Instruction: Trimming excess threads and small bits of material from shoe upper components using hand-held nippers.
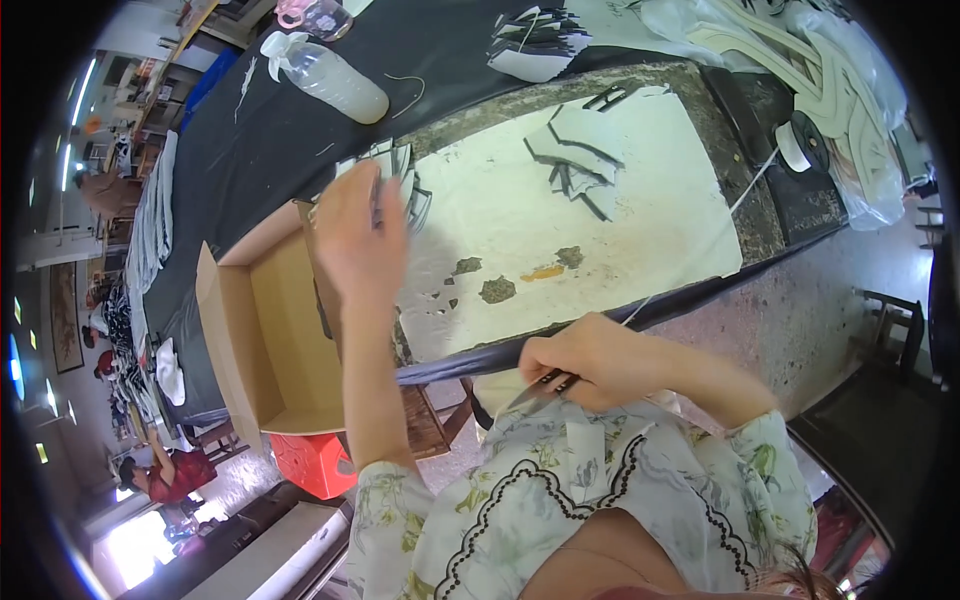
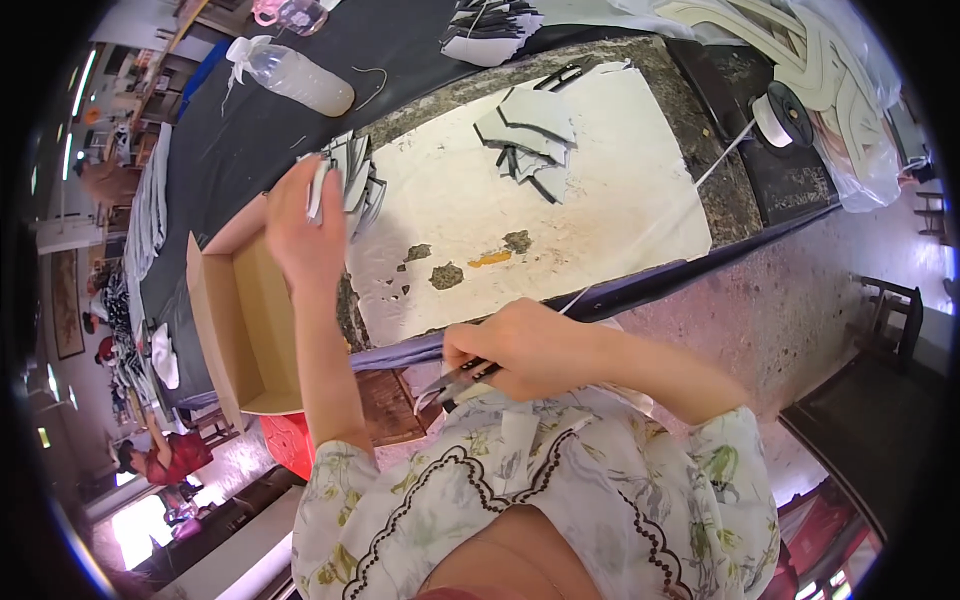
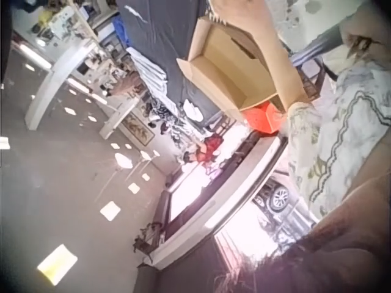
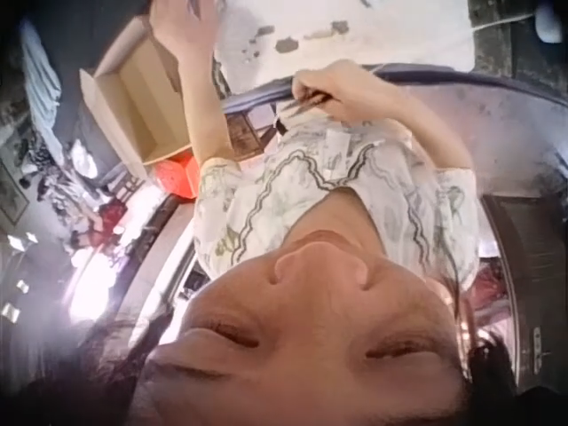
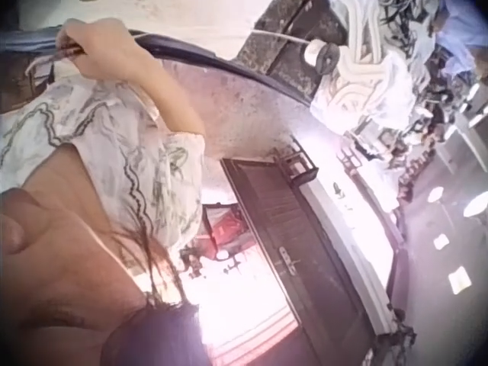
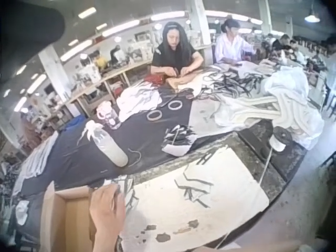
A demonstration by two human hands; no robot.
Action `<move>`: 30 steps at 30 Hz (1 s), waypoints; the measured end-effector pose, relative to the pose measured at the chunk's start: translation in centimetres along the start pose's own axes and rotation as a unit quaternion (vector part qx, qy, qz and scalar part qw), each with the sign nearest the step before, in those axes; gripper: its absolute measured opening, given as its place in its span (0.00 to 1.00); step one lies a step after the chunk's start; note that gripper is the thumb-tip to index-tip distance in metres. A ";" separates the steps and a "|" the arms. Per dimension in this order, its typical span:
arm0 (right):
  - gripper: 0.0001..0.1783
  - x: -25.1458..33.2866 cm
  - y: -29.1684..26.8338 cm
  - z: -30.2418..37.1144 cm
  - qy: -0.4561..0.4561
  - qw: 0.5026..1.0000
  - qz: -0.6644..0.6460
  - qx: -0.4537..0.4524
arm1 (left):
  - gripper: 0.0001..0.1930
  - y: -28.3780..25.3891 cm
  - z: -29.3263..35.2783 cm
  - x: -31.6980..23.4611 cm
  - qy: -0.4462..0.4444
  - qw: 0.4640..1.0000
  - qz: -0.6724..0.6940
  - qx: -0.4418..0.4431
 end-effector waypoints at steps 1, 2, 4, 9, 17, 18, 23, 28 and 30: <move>0.16 0.1 -0.1 0.0 -0.006 0.998 -0.064 -0.019 | 0.10 2.0 -0.3 -1.0 -0.055 0.993 0.100 0.022; 0.16 0.4 -0.1 -0.3 -0.017 0.991 -0.128 -0.028 | 0.11 4.0 -0.7 -3.8 -0.018 0.988 0.148 0.029; 0.14 -0.2 -0.8 0.5 -0.009 0.981 -0.189 -0.038 | 0.15 10.2 -1.4 -8.8 0.023 0.964 0.251 0.079; 0.03 -3.8 -2.7 4.5 0.046 0.944 -0.274 -0.181 | 0.18 17.6 -1.5 -15.7 0.095 0.978 0.015 0.186; 0.04 -6.7 -6.1 7.5 0.129 0.905 -0.273 -0.299 | 0.09 8.9 -3.8 -10.4 0.049 0.962 0.268 -0.027; 0.04 -7.4 -6.6 8.1 0.137 0.900 -0.278 -0.306 | 0.10 7.2 -2.7 -10.4 0.085 0.954 0.288 -0.016; 0.06 -7.2 -8.9 7.5 0.157 0.899 -0.230 -0.337 | 0.19 6.2 9.8 -9.6 0.176 0.904 0.340 0.191; 0.08 -8.5 -9.2 3.9 0.166 0.938 -0.106 -0.286 | 0.23 2.4 12.9 -7.7 0.110 0.951 0.247 0.150; 0.08 -9.6 -9.5 3.2 0.198 0.937 -0.082 -0.276 | 0.26 2.3 13.9 -7.4 0.040 0.957 0.260 0.120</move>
Point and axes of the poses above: each hand's wrist, its own z-axis away from the middle knuckle, its own y-axis out of the palm, x = y × z, the point moved 10 cm from there along -z, towards the middle knuckle
